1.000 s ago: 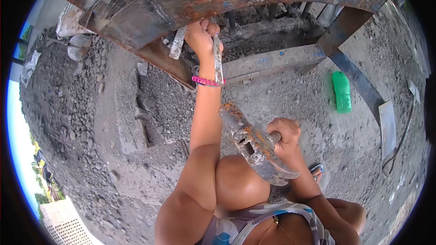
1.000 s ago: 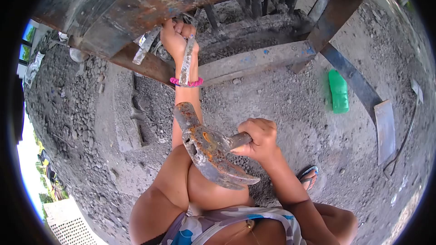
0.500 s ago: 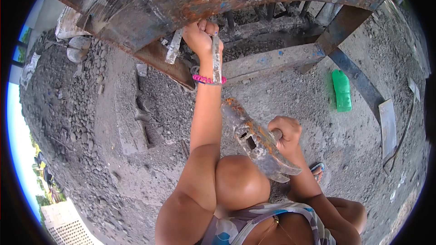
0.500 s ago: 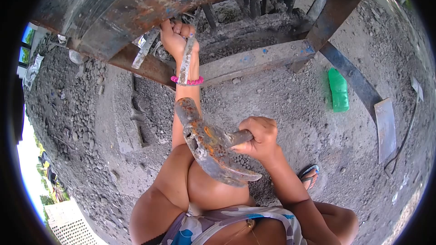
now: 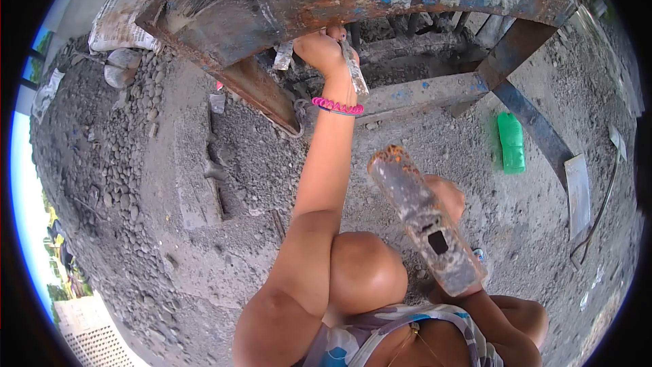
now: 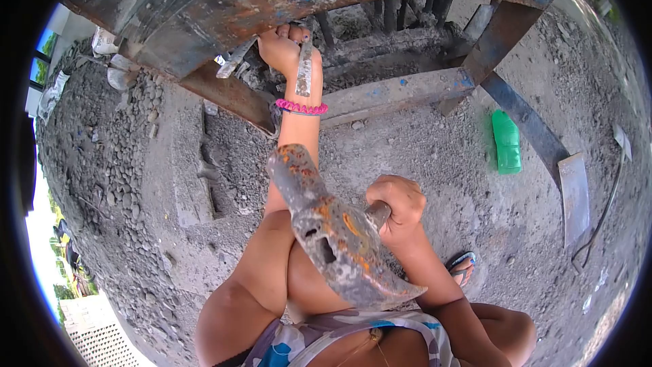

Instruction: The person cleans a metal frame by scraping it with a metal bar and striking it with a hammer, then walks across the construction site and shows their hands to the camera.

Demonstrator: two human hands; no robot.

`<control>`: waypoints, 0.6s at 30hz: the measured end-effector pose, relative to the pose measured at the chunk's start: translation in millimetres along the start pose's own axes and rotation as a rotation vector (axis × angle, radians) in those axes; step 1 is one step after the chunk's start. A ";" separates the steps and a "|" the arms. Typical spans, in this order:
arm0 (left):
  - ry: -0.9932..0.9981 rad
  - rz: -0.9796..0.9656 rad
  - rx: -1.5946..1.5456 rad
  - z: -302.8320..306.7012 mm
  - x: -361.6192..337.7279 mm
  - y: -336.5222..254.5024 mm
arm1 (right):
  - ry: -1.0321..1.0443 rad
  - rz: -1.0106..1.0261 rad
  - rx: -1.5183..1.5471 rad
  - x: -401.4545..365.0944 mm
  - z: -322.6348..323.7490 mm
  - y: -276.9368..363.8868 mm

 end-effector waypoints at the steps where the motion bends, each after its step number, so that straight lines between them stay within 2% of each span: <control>1: 0.017 -0.013 0.002 -0.5 1.9 -1.2 | 0.014 -0.088 0.027 -0.4 -5.0 -13.1; 3: 0.053 -0.036 0.003 0.0 6.6 0.4 | 0.039 -0.264 0.079 -2.5 -17.4 -46.2; 6: -0.185 0.066 -0.193 6.0 8.2 10.5 | 0.000 -0.147 0.013 4.3 -5.6 -25.9; 10: -0.051 -0.052 0.029 -1.2 7.0 -0.3 | 0.010 -0.106 -0.013 3.2 0.3 -7.2; 14: 0.052 -0.066 0.100 11.6 14.1 11.7 | -0.001 -0.127 -0.110 17.4 -9.5 -12.2; 16: 0.296 -0.321 0.435 38.6 44.7 58.9 | -0.002 -0.157 -0.114 14.5 -9.8 -13.7; 18: 0.040 -0.101 0.139 18.6 22.8 31.4 | 0.035 -0.186 -0.048 2.5 -10.5 -17.8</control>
Point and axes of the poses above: each hand's wrist, its own x-axis towards the middle knuckle, its own z-axis out of the back of the hand, y = z × x, the point moved 6 cm from there along x, towards the middle knuckle, and after that the axes turned 13 degrees about -z, right-handed, at the moved point
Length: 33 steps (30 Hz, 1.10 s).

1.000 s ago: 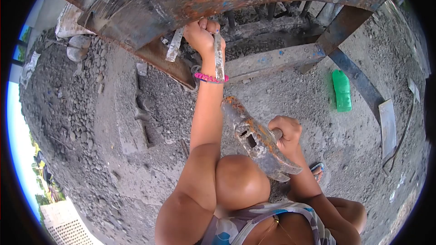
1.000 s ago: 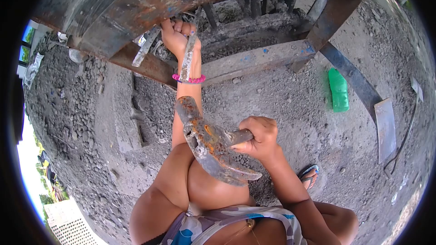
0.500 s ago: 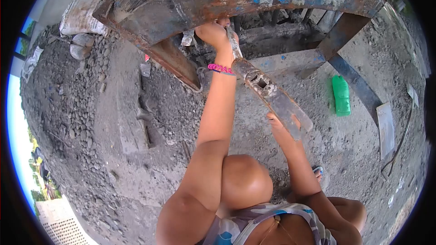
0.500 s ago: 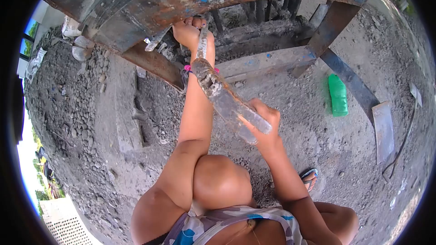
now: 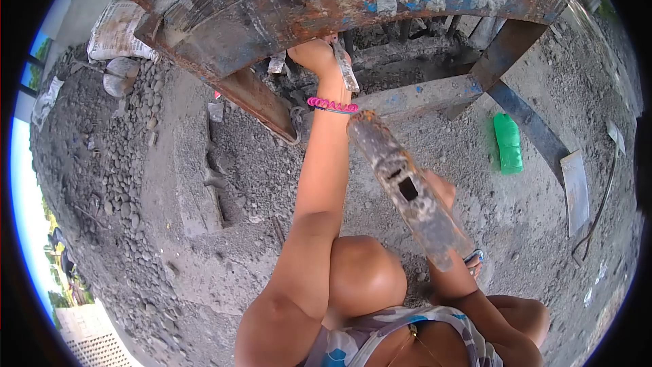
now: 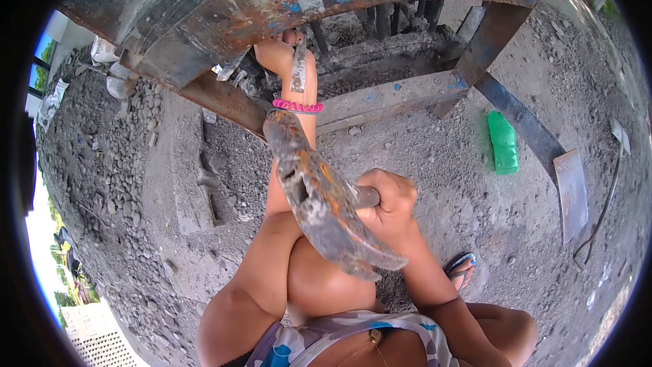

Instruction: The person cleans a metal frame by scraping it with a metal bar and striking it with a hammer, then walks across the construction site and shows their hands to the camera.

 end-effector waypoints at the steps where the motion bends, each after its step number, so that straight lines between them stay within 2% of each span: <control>1: -0.126 0.110 -0.145 -7.3 -6.8 -11.3 | 0.038 0.008 0.060 -2.9 0.0 -5.6; 4: 0.046 0.101 -0.475 21.9 27.3 48.0 | 0.087 -0.158 0.173 11.7 -14.5 -18.5; 5: 0.011 0.083 -0.358 20.8 20.9 45.3 | 0.088 -0.240 0.202 17.5 -20.0 -24.2; 6: -0.022 0.060 -0.248 12.0 12.7 35.1 | 0.031 -0.223 0.131 13.1 -21.4 -30.9; 8: -0.091 0.058 -0.125 -4.4 1.4 10.7 | 0.048 -0.165 0.102 0.7 -17.2 -29.5; 11: 0.073 0.120 -0.155 -6.8 -8.4 -9.3 | 0.106 -0.118 0.135 -19.4 -13.5 -33.7; 12: 0.075 0.125 -0.156 -6.3 -13.0 -20.8 | 0.086 -0.054 0.064 -19.1 -9.4 -27.7; 14: 0.071 0.138 -0.111 -3.9 -22.7 -41.3 | 0.104 -0.099 0.075 -24.0 -4.0 -35.2; 17: 0.121 0.085 -0.104 -11.9 -28.6 -59.8 | 0.152 -0.305 0.372 -29.4 -4.0 -51.8; 19: 0.135 0.085 -0.099 -17.0 -28.2 -62.2 | 0.085 -0.281 0.628 -23.2 1.0 -40.6; 22: 0.147 0.079 -0.111 -15.8 -25.2 -60.8 | 0.050 -0.284 0.587 -10.5 6.5 -22.8; 25: 0.108 0.087 -0.135 -8.8 -21.0 -48.9 | 0.112 -0.398 0.750 -17.6 5.8 -41.8; 28: 0.093 0.116 -0.149 -0.6 -19.3 -40.6 | -0.008 -0.361 0.614 -12.1 9.1 -39.9; 33: 0.093 0.110 -0.178 0.3 -17.8 -37.6 | -0.007 -0.319 0.504 -13.3 11.7 -45.5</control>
Point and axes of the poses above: each hand's wrist, its own x-axis towards the middle knuckle, its own z-axis out of the back of the hand, y = z × x, the point moved 6 cm from there along x, towards the middle knuckle, and after that the axes turned 13 degrees about -z, right-handed, at the moved point
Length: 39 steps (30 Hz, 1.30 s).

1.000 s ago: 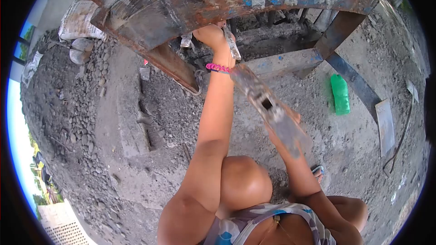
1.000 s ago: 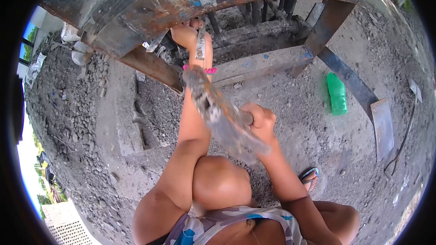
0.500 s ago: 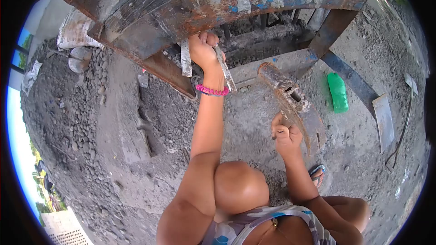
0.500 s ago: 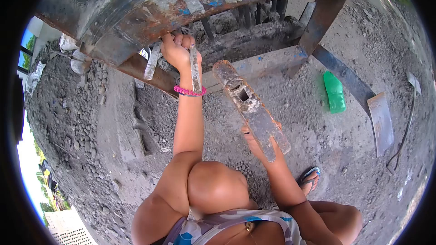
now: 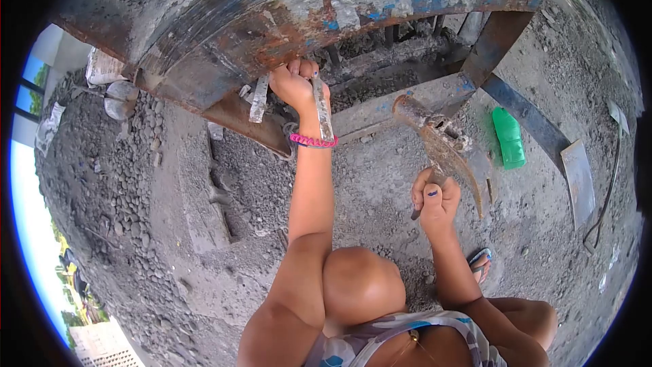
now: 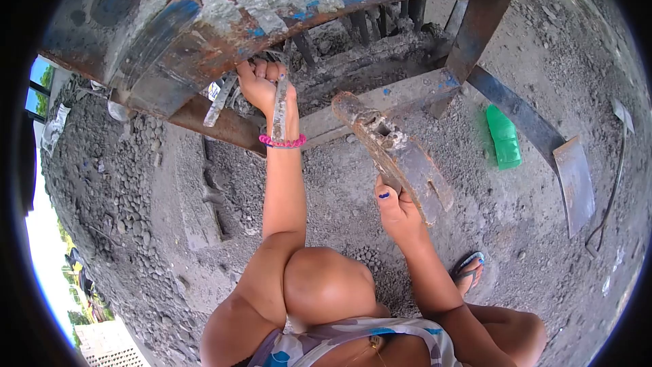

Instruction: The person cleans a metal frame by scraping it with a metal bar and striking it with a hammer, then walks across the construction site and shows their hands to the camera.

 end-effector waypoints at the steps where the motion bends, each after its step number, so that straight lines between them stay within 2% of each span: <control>1: 0.003 -0.001 -0.003 -0.4 0.5 -0.2 | -0.002 0.002 -0.022 0.6 0.2 0.0; 13: -0.018 0.019 -0.020 -0.7 2.0 2.3 | 0.008 -0.006 -0.082 2.6 -5.9 10.6; 15: -0.043 0.011 -0.004 -1.8 -0.4 3.1 | 0.012 0.022 -0.058 -3.8 -7.3 16.1; 18: -0.048 -0.009 0.044 -2.3 -1.7 4.5 | 0.082 -0.100 0.131 -16.9 -3.6 2.7; 20: -0.042 -0.028 0.109 -6.2 -2.5 2.9 | 0.134 -0.021 0.160 -23.5 3.3 -8.3; 21: -0.074 -0.006 0.072 -7.0 -3.0 3.2 | 0.150 0.130 0.103 -24.5 2.7 -8.1; 24: -0.122 0.001 0.095 -14.5 -7.9 -0.3 | 0.018 0.385 -0.269 -12.6 -15.0 -3.1; 26: -0.175 -0.020 0.090 -6.2 -4.3 3.4 | -0.020 0.321 -0.719 0.2 -27.8 5.9; 27: -0.215 -0.028 0.070 0.5 1.9 5.4 | -0.025 -0.107 -0.569 10.0 -19.9 -19.3; 30: -0.201 -0.041 0.044 0.7 6.8 4.8 | -0.153 0.107 -0.322 4.9 -16.4 -1.6; 32: -0.203 -0.050 0.069 -3.3 2.2 4.1 | -0.071 -0.056 -0.098 -7.8 -1.1 -35.6; 34: -0.216 -0.047 0.078 -4.1 -0.3 2.2 | -0.009 0.011 -0.010 -15.6 -1.5 -40.2; 35: -0.207 -0.050 0.079 -5.6 0.5 2.5 | 0.019 0.172 -0.043 -13.7 -6.7 -26.6; 38: -0.147 -0.064 0.104 -7.0 1.9 4.9 | 0.026 0.439 -0.527 -4.9 -24.7 19.3; 39: -0.186 -0.061 0.095 0.5 6.8 9.6 | 0.035 0.357 -0.615 -0.3 -27.3 7.4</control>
Point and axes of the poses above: each hand's wrist, its own x-axis towards the middle knuckle, its own z-axis out of the back of the hand, y = z × x, the point moved 6 cm from there along x, towards the middle knuckle, and after that the axes turned 13 degrees about -z, right-handed, at the moved point
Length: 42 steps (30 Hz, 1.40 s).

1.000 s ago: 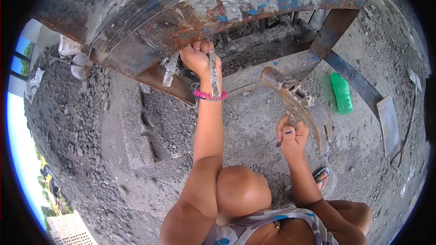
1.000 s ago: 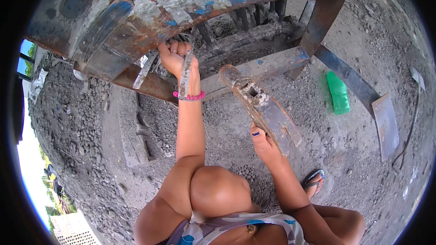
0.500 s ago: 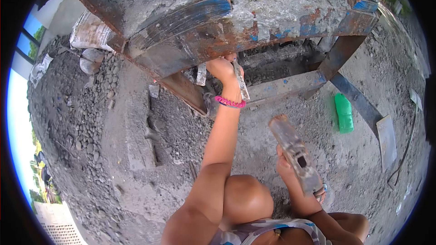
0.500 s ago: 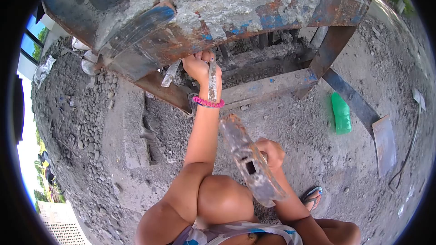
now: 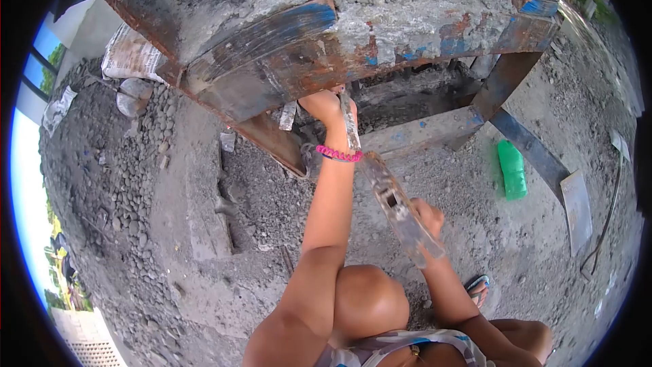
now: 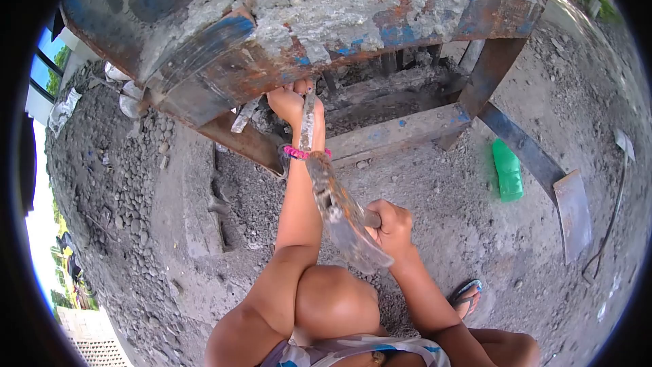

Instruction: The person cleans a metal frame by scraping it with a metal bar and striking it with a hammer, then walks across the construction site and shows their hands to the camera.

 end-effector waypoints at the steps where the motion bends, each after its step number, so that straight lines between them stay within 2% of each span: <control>1: -0.038 0.007 -0.005 6.4 7.7 5.9 | 0.047 -0.077 -0.079 -0.7 -8.7 -7.8; 2: -0.036 0.023 -0.015 4.4 7.5 3.9 | -0.015 -0.167 0.111 0.3 -9.2 -11.7; 5: 0.030 0.085 -0.063 -2.1 -1.9 -7.0 | -0.150 -0.240 0.321 -0.7 0.0 -11.6; 7: 0.082 0.094 -0.082 -1.4 -8.2 -15.7 | -0.060 -0.374 0.367 -19.5 -5.0 -42.0; 9: 0.108 0.102 -0.082 -1.8 -13.4 -21.5 | -0.010 -0.427 0.426 -23.5 -5.8 -45.6; 11: 0.109 0.103 -0.074 -4.1 -16.9 -25.6 | 0.000 -0.388 0.496 -21.0 -3.0 -40.8; 14: 0.137 0.049 -0.036 -9.1 -20.4 -29.5 | 0.038 -0.536 0.515 -29.8 -8.9 -49.7; 17: 0.211 -0.004 0.014 -15.7 -25.5 -33.4 | 0.032 -0.498 0.403 -36.4 -12.9 -58.9; 18: 0.215 0.041 0.045 -15.1 -28.1 -27.7 | 0.043 -0.501 0.390 -37.7 -13.3 -59.2; 20: 0.477 -0.032 0.179 -17.5 -24.5 -16.5 | 0.116 -0.535 0.438 -38.2 -14.3 -58.9; 21: 0.602 -0.074 0.246 -14.6 -21.1 -6.5 | 0.056 -0.508 0.404 -37.7 -11.0 -57.8; 22: 0.624 -0.179 0.385 -6.3 -15.4 5.2 | -0.002 -0.480 0.372 -37.1 -9.1 -55.9; 23: 0.681 -0.172 0.501 -10.7 -19.7 6.7 | -0.018 -0.474 0.386 -37.0 -8.1 -55.5; 25: 0.729 -0.350 0.552 -21.8 -30.8 -1.1 | -0.014 -0.483 0.458 -34.7 -4.7 -56.9; 26: 0.758 -0.286 0.596 -21.3 -31.0 4.0 | -0.017 -0.480 0.480 -30.8 -1.5 -55.5; 33: 0.845 -0.248 0.779 -26.1 -30.1 10.0 | -0.117 -0.348 0.500 -13.0 17.2 -46.8; 42: 0.847 -0.286 0.817 -26.8 -36.4 1.6 | -0.168 -0.336 0.657 -9.1 24.4 -39.7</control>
Point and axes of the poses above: each hand's wrist, its own x-axis towards the middle knuckle, its own z-axis out of the back of the hand, y = z × x, the point moved 6 cm from there along x, towards the middle knuckle, and after that the axes turned 13 degrees about -z, right-handed, at the moved point
